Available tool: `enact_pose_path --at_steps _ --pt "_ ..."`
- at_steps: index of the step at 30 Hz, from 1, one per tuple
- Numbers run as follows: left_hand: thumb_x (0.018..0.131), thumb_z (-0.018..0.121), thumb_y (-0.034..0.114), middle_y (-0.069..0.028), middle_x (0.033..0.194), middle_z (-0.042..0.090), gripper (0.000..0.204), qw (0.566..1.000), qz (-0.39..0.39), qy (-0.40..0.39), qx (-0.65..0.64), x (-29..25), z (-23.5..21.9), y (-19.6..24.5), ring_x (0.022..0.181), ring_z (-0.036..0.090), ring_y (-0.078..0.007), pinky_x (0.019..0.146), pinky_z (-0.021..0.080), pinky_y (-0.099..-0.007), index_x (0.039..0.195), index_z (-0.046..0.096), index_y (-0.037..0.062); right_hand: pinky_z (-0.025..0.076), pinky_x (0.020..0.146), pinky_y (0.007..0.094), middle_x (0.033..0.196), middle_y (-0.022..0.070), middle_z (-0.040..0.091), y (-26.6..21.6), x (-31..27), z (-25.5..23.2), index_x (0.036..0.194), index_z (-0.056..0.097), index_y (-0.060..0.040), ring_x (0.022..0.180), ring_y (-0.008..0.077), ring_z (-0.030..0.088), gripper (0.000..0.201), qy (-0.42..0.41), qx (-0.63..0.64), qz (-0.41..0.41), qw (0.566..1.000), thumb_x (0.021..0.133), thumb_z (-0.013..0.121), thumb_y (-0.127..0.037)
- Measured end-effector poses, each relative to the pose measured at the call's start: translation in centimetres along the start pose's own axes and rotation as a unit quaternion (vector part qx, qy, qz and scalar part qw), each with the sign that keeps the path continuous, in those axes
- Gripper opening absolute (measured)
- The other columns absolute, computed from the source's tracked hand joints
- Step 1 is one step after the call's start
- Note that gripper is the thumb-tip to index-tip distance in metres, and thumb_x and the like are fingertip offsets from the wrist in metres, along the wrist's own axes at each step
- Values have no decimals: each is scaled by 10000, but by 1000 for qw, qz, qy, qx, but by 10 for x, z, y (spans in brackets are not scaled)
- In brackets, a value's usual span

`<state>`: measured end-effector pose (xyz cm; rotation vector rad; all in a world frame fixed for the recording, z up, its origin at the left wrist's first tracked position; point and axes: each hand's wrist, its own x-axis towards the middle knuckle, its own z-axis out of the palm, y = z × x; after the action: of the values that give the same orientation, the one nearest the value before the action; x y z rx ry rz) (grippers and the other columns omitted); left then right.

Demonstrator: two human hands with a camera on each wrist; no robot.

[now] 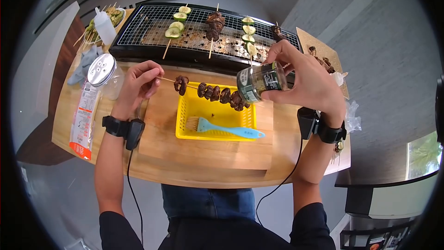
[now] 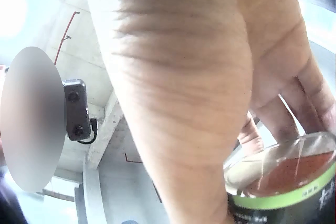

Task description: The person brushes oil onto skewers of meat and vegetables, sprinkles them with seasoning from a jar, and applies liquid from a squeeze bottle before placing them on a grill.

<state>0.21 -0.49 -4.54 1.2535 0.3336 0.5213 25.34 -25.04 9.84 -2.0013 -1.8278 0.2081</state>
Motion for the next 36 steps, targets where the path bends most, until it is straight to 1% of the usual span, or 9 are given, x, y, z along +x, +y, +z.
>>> enact_pose_path --at_steps 6,9,11,18,20,25,29,31,36 --pt "908 607 167 -4 696 590 143 1000 1 2 -4 -1 -1 0 460 436 -36 400 302 -171 897 624 25 406 545 302 642 62 526 4 -1 -2 1029 502 -81 569 165 542 506 53 13 -1 999 675 811 -267" --pt "908 606 165 -5 696 591 143 1000 4 -1 -6 0 0 -1 458 437 -37 398 301 -171 897 626 24 399 558 282 659 68 530 0 -1 -5 1104 509 -78 584 142 515 470 30 75 81 993 775 747 -315" --pt "908 606 164 -5 697 592 143 1000 7 -1 -4 0 0 -1 459 439 -38 397 301 -171 897 626 24 394 594 251 723 45 552 4 3 -3 1214 504 -78 652 96 498 444 39 84 75 993 886 637 -346" --pt "906 610 168 -8 702 599 144 1000 3 5 -3 0 -1 -1 465 446 -36 402 311 -167 894 631 25 322 615 198 904 -13 566 40 19 8 1271 546 -94 720 52 398 386 97 286 45 952 958 534 -321" --pt "906 611 170 -8 703 599 146 1000 2 6 -3 0 -1 -1 467 447 -35 402 313 -166 894 631 26 405 692 197 985 22 582 38 19 6 1279 541 -79 817 57 492 396 88 312 67 944 966 526 -322" --pt "904 618 174 -6 701 597 146 1000 5 2 -3 0 -1 -1 475 452 -34 403 318 -165 896 634 29 519 936 376 1213 166 548 32 27 14 1333 406 42 1095 248 591 514 93 568 29 817 997 453 -344" --pt "904 618 175 -5 699 595 147 1000 5 2 -3 0 -1 -1 478 453 -34 404 320 -165 897 633 29 525 937 447 1268 221 511 43 29 12 1362 341 60 1148 351 558 541 33 657 12 753 1005 424 -338" --pt "906 616 173 -4 698 594 146 1000 4 8 -2 0 -1 -2 477 452 -34 403 319 -166 898 631 28 532 927 441 1281 257 497 48 28 14 1367 336 54 1167 399 537 563 -5 754 -63 654 989 465 -343" --pt "907 613 171 -5 699 595 146 1000 5 0 -2 0 -1 0 474 450 -35 401 317 -167 901 628 26 486 985 489 1306 281 460 41 18 5 1364 339 52 1182 422 513 737 70 669 -39 739 852 679 -356"
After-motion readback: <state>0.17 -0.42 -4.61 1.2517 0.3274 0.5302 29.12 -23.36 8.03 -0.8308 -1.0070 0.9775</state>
